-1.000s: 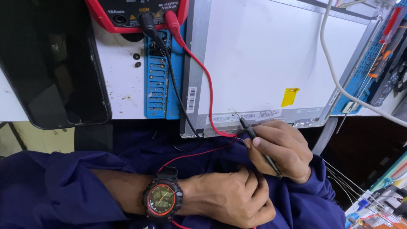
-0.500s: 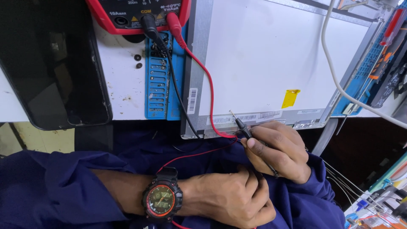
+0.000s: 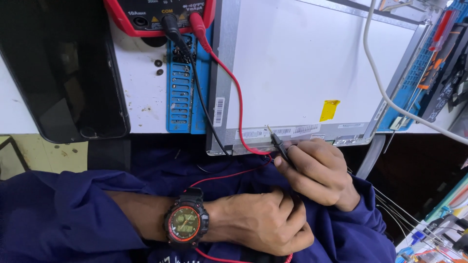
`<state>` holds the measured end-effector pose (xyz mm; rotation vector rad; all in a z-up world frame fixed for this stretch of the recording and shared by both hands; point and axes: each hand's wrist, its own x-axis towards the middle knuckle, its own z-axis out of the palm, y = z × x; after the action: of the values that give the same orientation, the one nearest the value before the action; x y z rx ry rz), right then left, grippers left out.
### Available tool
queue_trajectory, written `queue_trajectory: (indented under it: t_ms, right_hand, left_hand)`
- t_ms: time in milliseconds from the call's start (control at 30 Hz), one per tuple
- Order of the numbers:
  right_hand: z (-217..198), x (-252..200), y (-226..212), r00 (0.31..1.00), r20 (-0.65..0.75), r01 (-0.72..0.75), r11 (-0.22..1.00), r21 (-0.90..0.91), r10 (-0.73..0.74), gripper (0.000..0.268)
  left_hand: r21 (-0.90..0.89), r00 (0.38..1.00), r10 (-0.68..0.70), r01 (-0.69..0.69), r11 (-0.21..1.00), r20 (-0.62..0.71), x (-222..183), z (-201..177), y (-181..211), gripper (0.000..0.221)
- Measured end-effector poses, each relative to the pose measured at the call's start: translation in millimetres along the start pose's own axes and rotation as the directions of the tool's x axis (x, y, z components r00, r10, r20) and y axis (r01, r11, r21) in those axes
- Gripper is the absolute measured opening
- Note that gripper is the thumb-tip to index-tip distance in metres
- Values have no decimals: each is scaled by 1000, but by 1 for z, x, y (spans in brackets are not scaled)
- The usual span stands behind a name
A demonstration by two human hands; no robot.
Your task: Testing the electrical continuity of a laptop screen connector using a digital multimeter.
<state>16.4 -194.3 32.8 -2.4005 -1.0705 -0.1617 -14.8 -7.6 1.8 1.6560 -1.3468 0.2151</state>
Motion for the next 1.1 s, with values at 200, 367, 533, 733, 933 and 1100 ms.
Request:
queue_trajectory:
  t_ms: [200, 367, 533, 733, 933, 1100]
  right_hand:
    - [3, -5, 5, 994, -50, 89, 993, -81, -93, 11]
    - [-7, -24, -9, 993, -107, -44, 999, 28, 47, 17]
    - [-10, -55, -12, 921, -328, -156, 971, 182, 209, 19]
    - [-25, -84, -9, 630, -406, -558, 749, 356, 662, 26]
    - [-76, -146, 16, 647, -575, -673, 730, -123, 500, 14]
    - [-88, -182, 18, 731, -421, -655, 726, -210, 538, 9]
  left_hand:
    - [23, 999, 16, -17, 1000, 27, 3, -1, -2, 11]
    - [31, 1000, 8, -8, 999, 1, 4, -1, -3, 12]
    - [27, 1000, 8, -8, 1000, -3, 6, -3, -5, 11]
    - [58, 997, 55, -58, 997, 52, 15, -9, -9, 10]
    - [55, 964, 168, -182, 982, 204, 41, -14, -14, 15]
    - [59, 944, 159, -184, 981, 289, 50, -4, -9, 15]
